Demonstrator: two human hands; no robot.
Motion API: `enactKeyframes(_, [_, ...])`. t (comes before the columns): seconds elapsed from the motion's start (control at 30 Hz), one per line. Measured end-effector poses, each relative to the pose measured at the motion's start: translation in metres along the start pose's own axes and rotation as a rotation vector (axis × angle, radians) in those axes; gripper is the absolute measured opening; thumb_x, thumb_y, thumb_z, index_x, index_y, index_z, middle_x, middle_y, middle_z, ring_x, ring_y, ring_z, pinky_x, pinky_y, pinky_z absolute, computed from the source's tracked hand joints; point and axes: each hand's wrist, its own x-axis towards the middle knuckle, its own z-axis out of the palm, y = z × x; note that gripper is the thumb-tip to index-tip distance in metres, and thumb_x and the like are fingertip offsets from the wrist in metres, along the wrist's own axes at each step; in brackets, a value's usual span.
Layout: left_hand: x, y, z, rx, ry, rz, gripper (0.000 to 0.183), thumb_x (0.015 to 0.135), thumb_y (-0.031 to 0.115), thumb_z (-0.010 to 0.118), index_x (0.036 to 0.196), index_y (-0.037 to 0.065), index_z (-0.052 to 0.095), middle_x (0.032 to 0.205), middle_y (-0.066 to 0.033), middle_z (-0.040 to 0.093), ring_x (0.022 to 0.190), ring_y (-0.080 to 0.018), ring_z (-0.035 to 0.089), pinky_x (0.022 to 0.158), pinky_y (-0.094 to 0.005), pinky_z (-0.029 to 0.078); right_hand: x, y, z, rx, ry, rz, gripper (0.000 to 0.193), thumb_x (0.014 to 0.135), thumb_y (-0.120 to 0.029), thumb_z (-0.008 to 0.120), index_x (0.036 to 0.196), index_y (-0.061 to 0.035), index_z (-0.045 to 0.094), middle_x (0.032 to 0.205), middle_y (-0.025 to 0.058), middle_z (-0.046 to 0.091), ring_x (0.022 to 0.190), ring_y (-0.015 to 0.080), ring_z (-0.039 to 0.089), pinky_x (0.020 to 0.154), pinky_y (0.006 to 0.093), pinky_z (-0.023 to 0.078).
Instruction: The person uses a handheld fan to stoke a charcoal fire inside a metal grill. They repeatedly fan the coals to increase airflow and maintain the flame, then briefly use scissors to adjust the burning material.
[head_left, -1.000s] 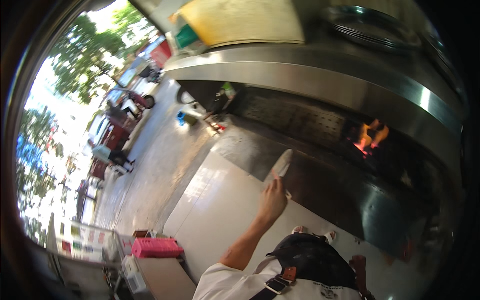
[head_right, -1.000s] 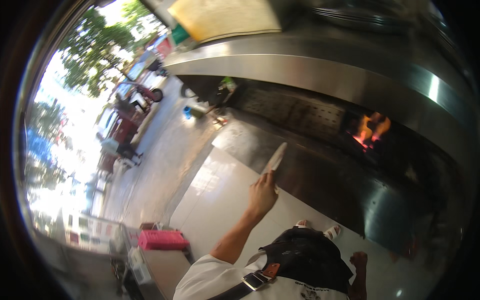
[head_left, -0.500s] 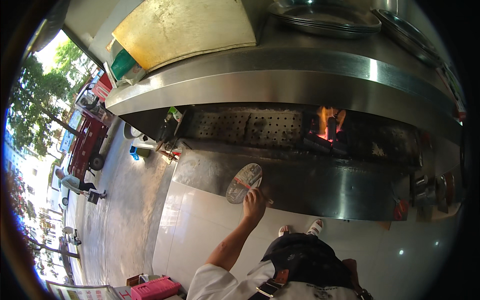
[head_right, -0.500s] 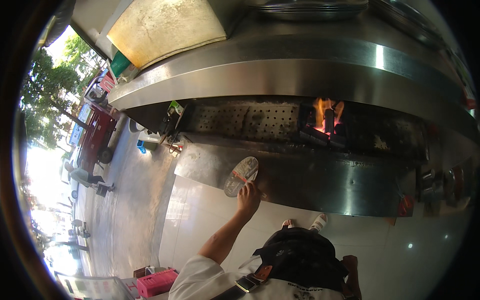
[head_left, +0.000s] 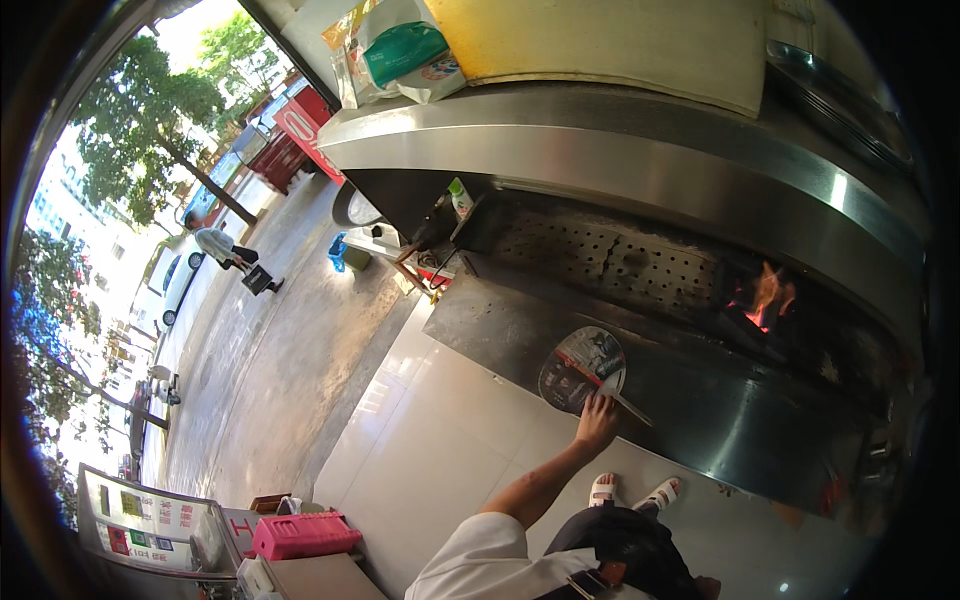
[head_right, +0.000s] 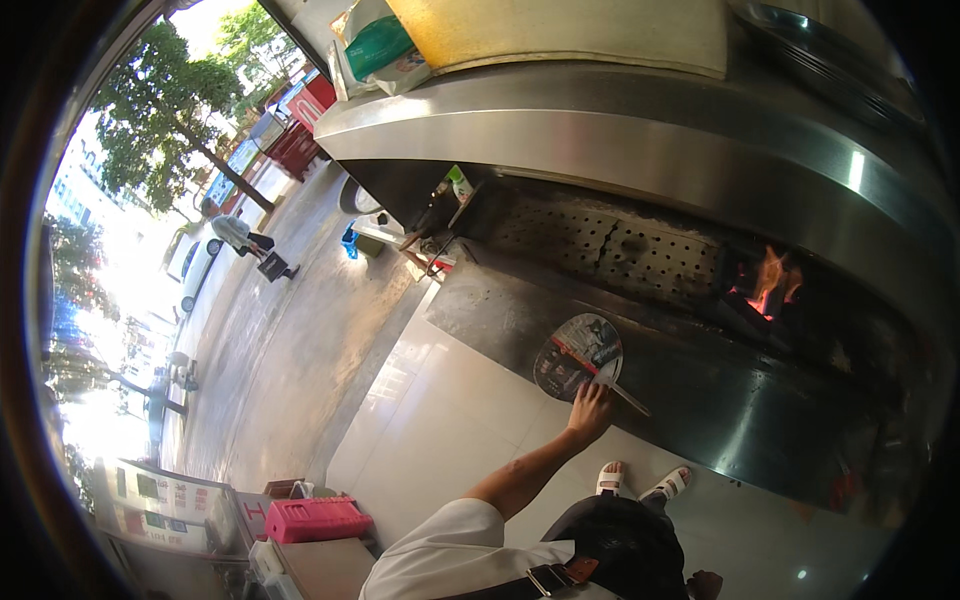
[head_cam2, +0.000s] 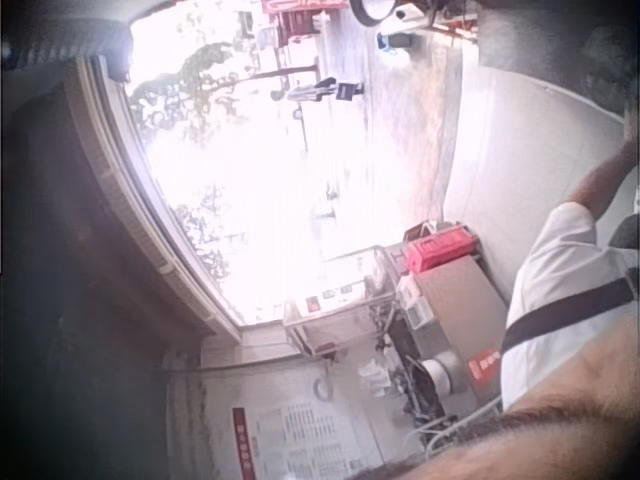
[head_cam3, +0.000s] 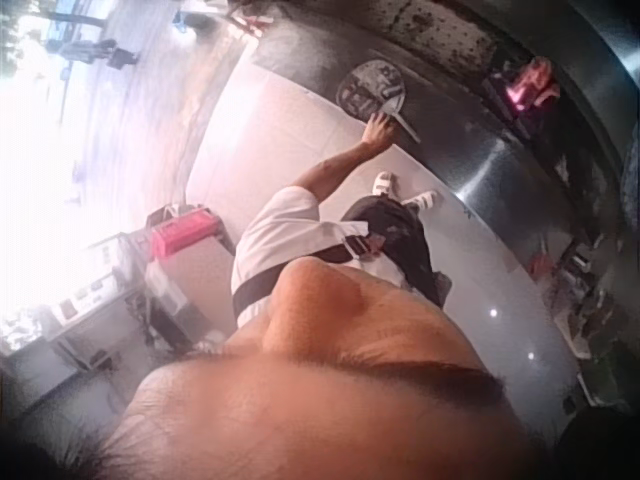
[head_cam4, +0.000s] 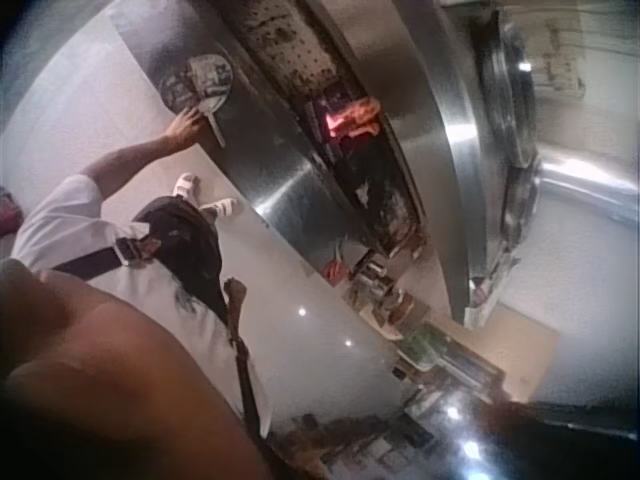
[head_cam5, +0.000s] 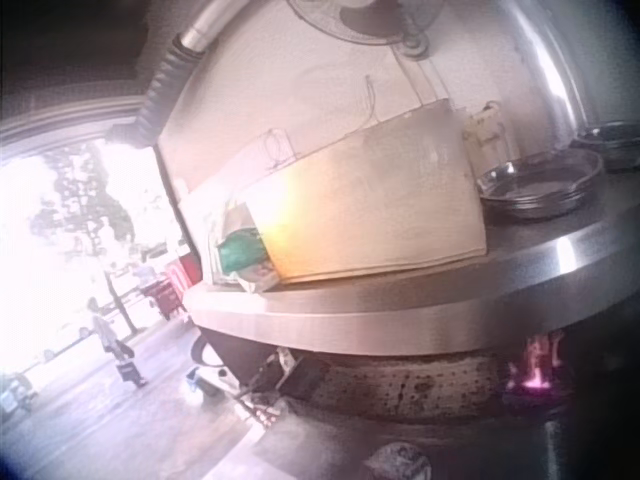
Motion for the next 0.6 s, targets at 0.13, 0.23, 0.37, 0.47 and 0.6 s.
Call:
enactKeyframes(0.13, [-0.016, 0.031, -0.029, -0.167, -0.224, 0.008, 0.020, 0.090, 0.021, 0.062, 0.100, 0.005, 0.067, 0.104, -0.0133, 0.065, 0.107, -0.0302, 0.060, 0.098, -0.0417, 0.046, -0.035, -0.006, -0.017, 0.107, 0.389, -0.020, 0.056, 0.098, -0.051, 0.054, 0.076, -0.0020, 0.071, 0.070, 0.0174, 0.066, 0.068, 0.0337, 0.062, 0.068, 0.0500, 0.048])
enactKeyframes(0.23, [-0.064, 0.047, -0.017, -0.283, -0.429, -0.066, 0.028, 0.105, 0.030, 0.053, 0.098, 0.006, 0.068, 0.098, -0.0158, 0.074, 0.096, -0.0341, 0.071, 0.081, -0.0462, 0.055, -0.024, 0.019, -0.034, 0.103, 0.502, 0.146, 0.047, 0.100, -0.043, 0.054, 0.091, -0.0040, 0.078, 0.091, 0.0219, 0.075, 0.087, 0.0420, 0.070, 0.082, 0.0522, 0.054])
enactKeyframes(0.37, [-0.134, 0.070, 0.015, -0.452, -0.831, -0.178, 0.032, 0.105, 0.032, 0.053, 0.104, 0.004, 0.068, 0.103, -0.0228, 0.073, 0.101, -0.0424, 0.070, 0.082, -0.0560, 0.056, -0.027, 0.103, -0.086, 0.048, 0.574, 0.104, 0.020, 0.097, -0.021, 0.070, 0.102, -0.0026, 0.074, 0.098, 0.0125, 0.076, 0.088, 0.0280, 0.072, 0.078, 0.0401, 0.057])
enactKeyframes(0.47, [-0.195, 0.051, 0.036, -0.428, -0.919, -0.476, 0.030, 0.099, 0.023, 0.054, 0.113, 0.001, 0.069, 0.115, -0.0283, 0.071, 0.110, -0.0456, 0.068, 0.092, -0.0540, 0.055, -0.004, 0.064, -0.125, 0.036, 0.915, -0.149, 0.016, 0.086, -0.011, 0.070, 0.101, -0.0042, 0.069, 0.082, 0.0057, 0.069, 0.073, 0.0192, 0.065, 0.066, 0.0337, 0.055])
enactKeyframes(0.6, [-0.248, 0.080, 0.054, -0.340, -1.038, -0.691, 0.032, 0.094, 0.017, 0.056, 0.116, 0.000, 0.071, 0.123, -0.0282, 0.070, 0.117, -0.0430, 0.068, 0.096, -0.0515, 0.056, -0.015, 0.072, -0.195, 0.083, 1.062, -0.025, 0.028, 0.094, 0.000, 0.061, 0.121, -0.0003, 0.063, 0.103, 0.0150, 0.065, 0.092, 0.0294, 0.065, 0.087, 0.0418, 0.052])
